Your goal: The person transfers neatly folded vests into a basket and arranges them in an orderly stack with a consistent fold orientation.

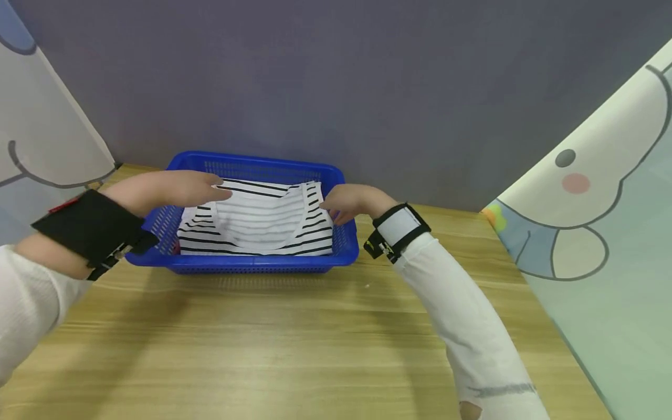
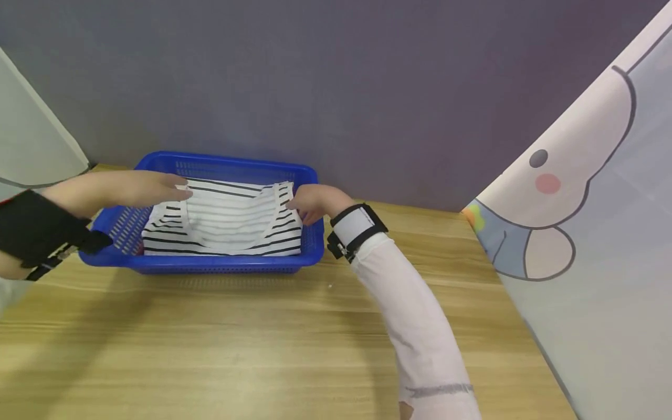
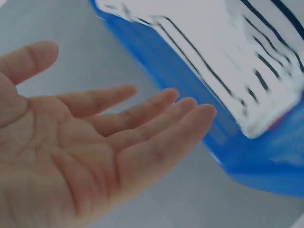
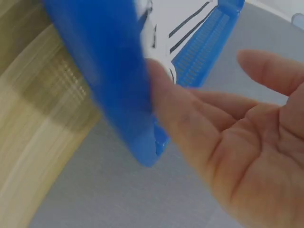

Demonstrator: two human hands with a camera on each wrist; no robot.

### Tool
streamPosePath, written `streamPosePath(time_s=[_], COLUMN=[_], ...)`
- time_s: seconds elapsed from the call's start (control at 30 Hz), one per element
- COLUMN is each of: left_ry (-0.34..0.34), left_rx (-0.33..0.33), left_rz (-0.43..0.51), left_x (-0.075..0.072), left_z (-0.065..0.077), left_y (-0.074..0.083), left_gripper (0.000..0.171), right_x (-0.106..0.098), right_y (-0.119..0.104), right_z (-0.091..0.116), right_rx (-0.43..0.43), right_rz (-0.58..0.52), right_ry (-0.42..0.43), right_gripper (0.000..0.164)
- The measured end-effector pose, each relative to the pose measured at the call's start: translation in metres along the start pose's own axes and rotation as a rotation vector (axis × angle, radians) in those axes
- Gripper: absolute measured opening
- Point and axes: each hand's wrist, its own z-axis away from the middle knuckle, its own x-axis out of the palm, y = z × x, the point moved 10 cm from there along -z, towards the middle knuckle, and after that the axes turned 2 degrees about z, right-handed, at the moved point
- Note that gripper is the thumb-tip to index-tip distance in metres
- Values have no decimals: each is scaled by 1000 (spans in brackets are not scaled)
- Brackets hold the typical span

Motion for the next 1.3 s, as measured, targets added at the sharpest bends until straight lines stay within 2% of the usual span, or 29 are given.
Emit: streamPosePath(time_s=[0.07, 0.13, 0.23, 0.43, 0.53, 0.63, 0.7, 0.77, 0.87, 1.0, 1.07, 1.17, 1.3], left_ry=[40, 47, 57, 102, 127, 187, 261, 358, 539, 803, 911, 974, 915], left_rx=[46, 74, 100, 138, 122, 108, 103, 98, 97, 146, 174, 190, 158], left_rz=[-41, -29, 4, 49, 53, 29, -12, -51, -100, -114, -122, -126, -107], left_x=[6, 17, 35, 61, 69, 72, 71, 68, 63, 57, 53, 50, 48], left_z=[8, 15, 22, 23, 18, 13, 10, 8, 8, 16, 20, 26, 29], left_y=[13, 24, 40, 72, 79, 83, 85, 86, 91, 103, 108, 109, 103], left_gripper=[64, 64, 64, 60, 58, 54, 52, 50, 45, 34, 29, 29, 40], right_x=[1, 2, 7, 28, 43, 55, 59, 60, 58, 51, 44, 33, 19], right_y=[0, 1, 1, -12, -18, -17, -13, -12, -13, -15, -11, -2, 12], right_z=[7, 13, 23, 35, 30, 23, 21, 22, 30, 55, 68, 84, 99], right_rx=[-64, -129, -224, -379, -385, -333, -296, -290, -352, -506, -544, -520, -416], right_rz=[39, 59, 148, 396, 459, 504, 510, 511, 493, 457, 432, 372, 289], right_ry=[16, 40, 103, 286, 300, 268, 261, 294, 421, 696, 830, 970, 1053], right_gripper=[47, 47, 47, 45, 46, 49, 49, 48, 44, 30, 24, 24, 32])
